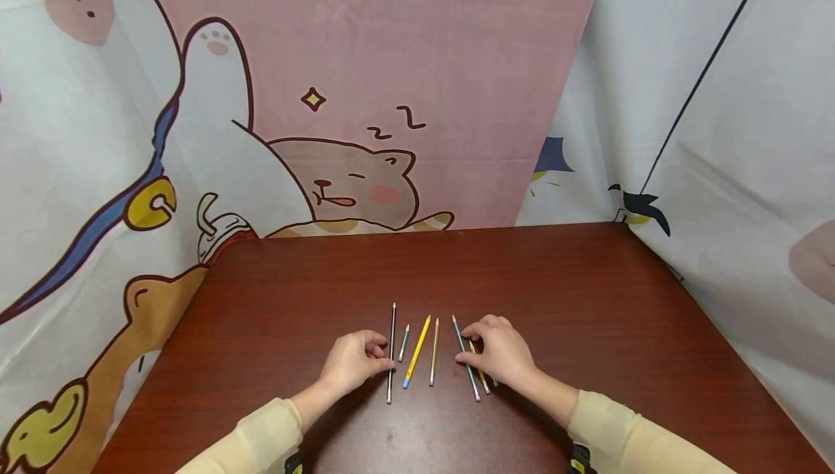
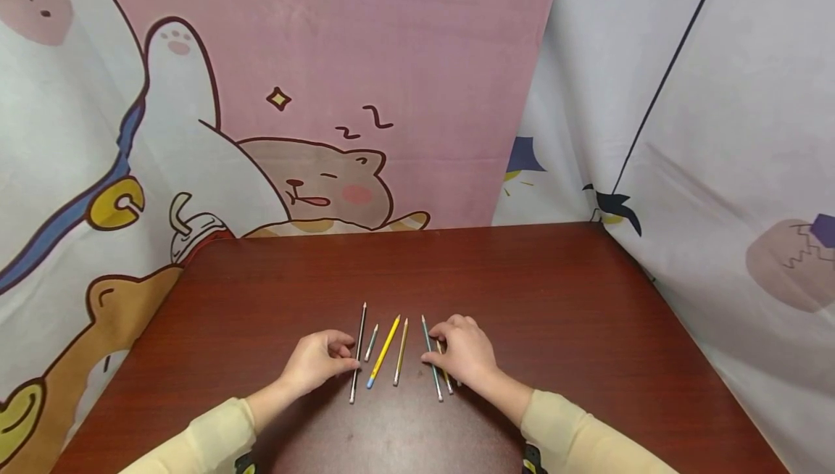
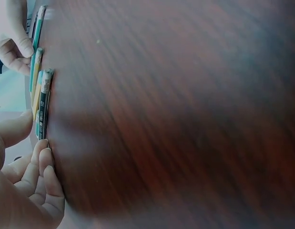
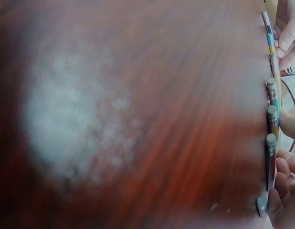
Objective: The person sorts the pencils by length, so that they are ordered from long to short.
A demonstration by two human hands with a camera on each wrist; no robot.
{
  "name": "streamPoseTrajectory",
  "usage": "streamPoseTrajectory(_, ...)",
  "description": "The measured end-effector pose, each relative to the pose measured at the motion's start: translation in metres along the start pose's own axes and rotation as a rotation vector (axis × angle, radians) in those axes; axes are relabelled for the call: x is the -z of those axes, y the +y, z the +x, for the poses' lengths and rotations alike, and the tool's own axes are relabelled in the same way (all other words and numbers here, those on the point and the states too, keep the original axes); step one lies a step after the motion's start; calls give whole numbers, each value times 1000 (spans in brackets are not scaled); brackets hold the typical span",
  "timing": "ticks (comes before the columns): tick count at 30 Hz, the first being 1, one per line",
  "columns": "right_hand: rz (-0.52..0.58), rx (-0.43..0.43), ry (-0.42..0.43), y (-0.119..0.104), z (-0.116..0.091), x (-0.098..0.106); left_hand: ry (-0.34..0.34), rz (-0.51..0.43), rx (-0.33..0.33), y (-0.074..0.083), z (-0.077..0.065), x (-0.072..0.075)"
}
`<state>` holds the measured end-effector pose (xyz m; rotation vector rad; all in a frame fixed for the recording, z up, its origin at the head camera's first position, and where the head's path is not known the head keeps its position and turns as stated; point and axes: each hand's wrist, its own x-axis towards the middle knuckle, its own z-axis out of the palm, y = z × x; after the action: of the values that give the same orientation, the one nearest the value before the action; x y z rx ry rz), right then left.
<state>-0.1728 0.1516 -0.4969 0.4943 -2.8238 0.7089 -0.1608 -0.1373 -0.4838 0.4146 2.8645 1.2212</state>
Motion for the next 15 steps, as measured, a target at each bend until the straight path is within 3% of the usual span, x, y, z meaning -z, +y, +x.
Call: streamPoseTrajectory(15, -33, 40, 9, -8, 4, -6, -6, 57, 6, 1, 3, -4)
